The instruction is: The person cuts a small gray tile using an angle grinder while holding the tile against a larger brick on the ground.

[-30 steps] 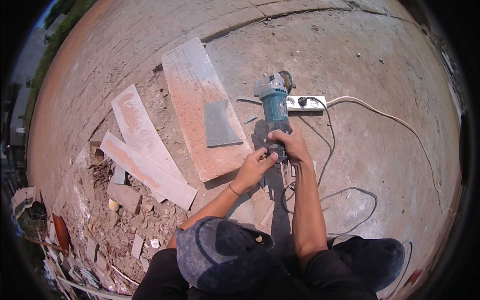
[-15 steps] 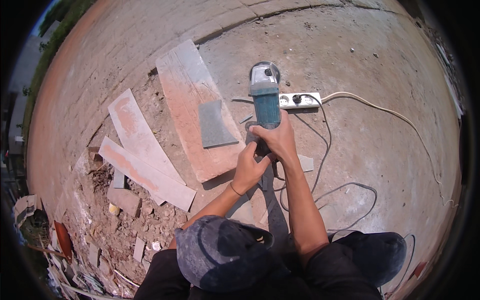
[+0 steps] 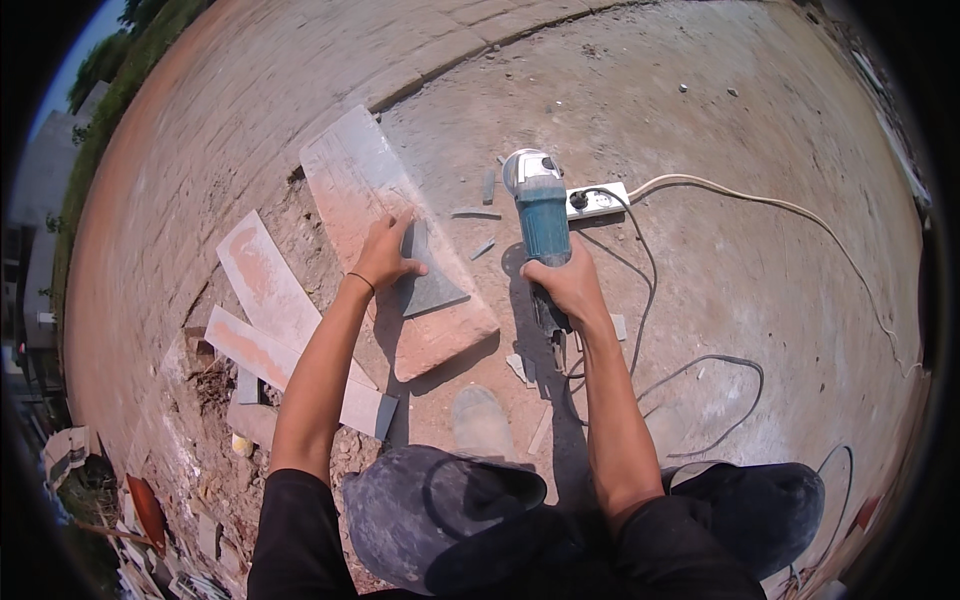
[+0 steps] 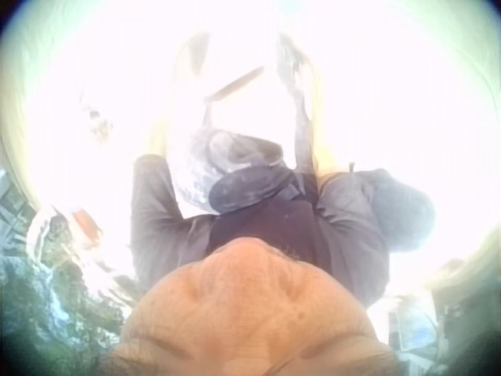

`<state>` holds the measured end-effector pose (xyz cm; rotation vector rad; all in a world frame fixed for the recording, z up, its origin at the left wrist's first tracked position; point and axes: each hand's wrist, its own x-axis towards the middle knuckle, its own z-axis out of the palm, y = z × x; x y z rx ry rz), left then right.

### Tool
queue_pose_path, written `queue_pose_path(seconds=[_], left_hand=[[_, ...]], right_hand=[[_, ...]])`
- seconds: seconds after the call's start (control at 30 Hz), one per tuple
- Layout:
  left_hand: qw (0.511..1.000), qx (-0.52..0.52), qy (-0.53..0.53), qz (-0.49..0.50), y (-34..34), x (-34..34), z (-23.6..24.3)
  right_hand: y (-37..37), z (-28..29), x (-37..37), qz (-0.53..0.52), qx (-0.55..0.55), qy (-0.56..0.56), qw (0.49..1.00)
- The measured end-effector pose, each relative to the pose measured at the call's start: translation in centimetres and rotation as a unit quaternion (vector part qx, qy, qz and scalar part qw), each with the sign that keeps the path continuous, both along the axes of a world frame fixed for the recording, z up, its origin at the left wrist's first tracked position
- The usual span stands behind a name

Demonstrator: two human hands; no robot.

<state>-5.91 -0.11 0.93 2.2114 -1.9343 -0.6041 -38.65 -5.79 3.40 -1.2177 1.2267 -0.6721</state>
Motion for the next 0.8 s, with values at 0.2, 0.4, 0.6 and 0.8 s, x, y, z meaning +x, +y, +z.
queue_pose_path(seconds=[0.2, 0.4, 0.6, 0.8], left_hand=[[0.996, 0.055, 0.012, 0.063, 1.2, 3.6, 2.5], [0.967, -0.085, 0.199, 0.132, 4.5, 2.8, 5.5], [0.912, -0.318, 0.177, 0.187, 3.3, 1.2, 6.3], [0.927, -0.337, 0.022, 0.163, 2.7, -0.2, 5.8]], right_hand=[[0.0, -0.6, -0.4, 0.007, -0.009, -0.017, 1.0], [-0.6, 1.7, -0.1, 0.012, 0.02, -0.052, 0.998], [-2.7, 3.7, 1.6, 0.053, -0.011, -0.031, 0.998], [-3.8, 4.5, 3.8, 0.097, -0.066, 0.001, 0.993]])
